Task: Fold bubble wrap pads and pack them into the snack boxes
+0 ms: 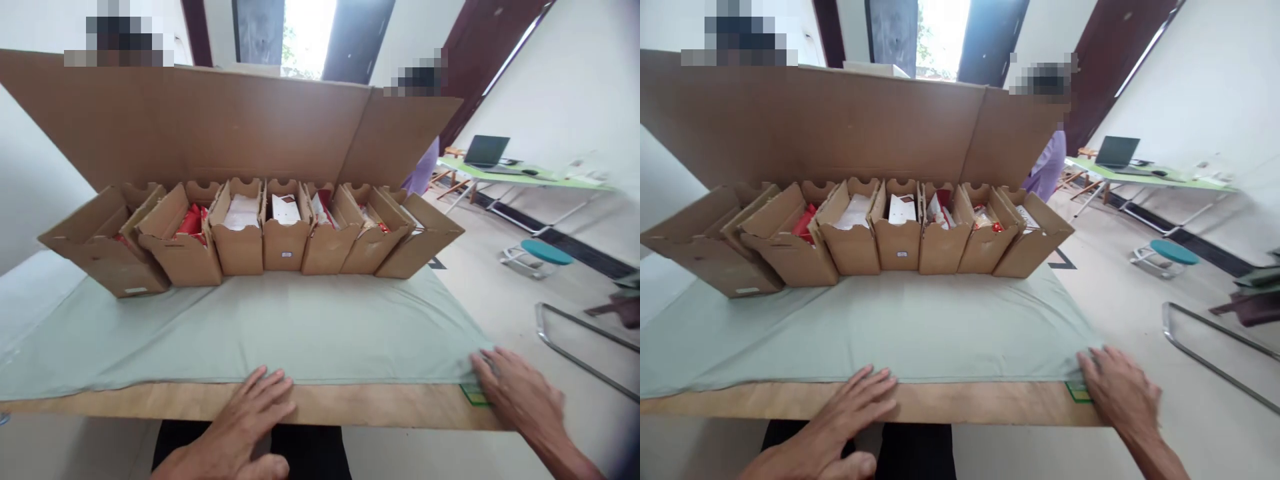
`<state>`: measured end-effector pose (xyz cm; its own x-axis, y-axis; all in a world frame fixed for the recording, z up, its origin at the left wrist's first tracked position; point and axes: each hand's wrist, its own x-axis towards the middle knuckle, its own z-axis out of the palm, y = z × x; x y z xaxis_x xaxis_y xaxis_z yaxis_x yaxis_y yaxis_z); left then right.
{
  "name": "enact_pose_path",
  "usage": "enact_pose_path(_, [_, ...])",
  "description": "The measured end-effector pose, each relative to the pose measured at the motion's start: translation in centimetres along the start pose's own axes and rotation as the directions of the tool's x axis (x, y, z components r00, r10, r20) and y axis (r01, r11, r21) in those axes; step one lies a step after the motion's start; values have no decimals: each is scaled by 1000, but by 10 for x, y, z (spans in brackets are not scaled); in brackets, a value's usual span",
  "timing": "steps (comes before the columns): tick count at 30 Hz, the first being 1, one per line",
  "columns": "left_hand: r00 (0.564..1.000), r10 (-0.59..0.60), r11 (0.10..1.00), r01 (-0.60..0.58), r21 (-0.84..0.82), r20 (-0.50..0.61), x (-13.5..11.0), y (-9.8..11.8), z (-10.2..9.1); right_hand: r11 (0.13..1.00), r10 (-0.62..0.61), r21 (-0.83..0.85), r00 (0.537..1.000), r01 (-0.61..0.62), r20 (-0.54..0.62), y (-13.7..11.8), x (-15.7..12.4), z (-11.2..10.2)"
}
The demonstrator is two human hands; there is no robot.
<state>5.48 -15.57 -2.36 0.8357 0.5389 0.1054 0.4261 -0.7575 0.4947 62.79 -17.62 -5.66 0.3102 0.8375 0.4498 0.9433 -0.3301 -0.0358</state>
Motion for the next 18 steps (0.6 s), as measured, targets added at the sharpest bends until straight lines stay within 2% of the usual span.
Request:
enact_pose_path(1, [1000, -27, 998, 27, -61, -11, -3, -2, -7, 1000, 15, 24, 1000, -15, -9, -14, 0, -11])
enact_pose_path(4, [986, -105, 979, 79, -188, -129, 7, -12, -31, 972, -118, 207, 993, 114, 3, -76, 10, -42])
enact_pose_path(6, [968, -130, 975, 85, -207, -217, 32, -22, -43, 931, -190, 310, 981, 192, -38, -114, 29, -62])
enact_pose_path(8, [952, -135, 977, 81, -198, -274, 66, -34, -49, 895, -239, 364, 966, 258, -97, -138, 56, -81])
enact_pose_path(10, [941, -152, 980, 103, -172, -302, 102, -49, -44, 874, -243, 391, 957, 288, -161, -148, 91, -99])
enact_pose_path(13, [935, -126, 992, 112, -61, -331, 138, -74, -19, 875, -175, 422, 968, 237, -182, -146, 159, -119])
enact_pose_path(15, [933, -80, 995, 98, 32, -351, 146, -87, 1, 915, -128, 373, 988, 153, -91, -144, 209, -125])
enact_pose_path(16, [930, -61, 993, 92, 68, -362, 146, -91, 9, 942, -125, 314, 992, 116, 9, -143, 232, -126])
enact_pose_path(18, [924, -38, 990, 87, 111, -381, 143, -96, 20, 968, -156, 232, 955, 97, 252, -145, 274, -122])
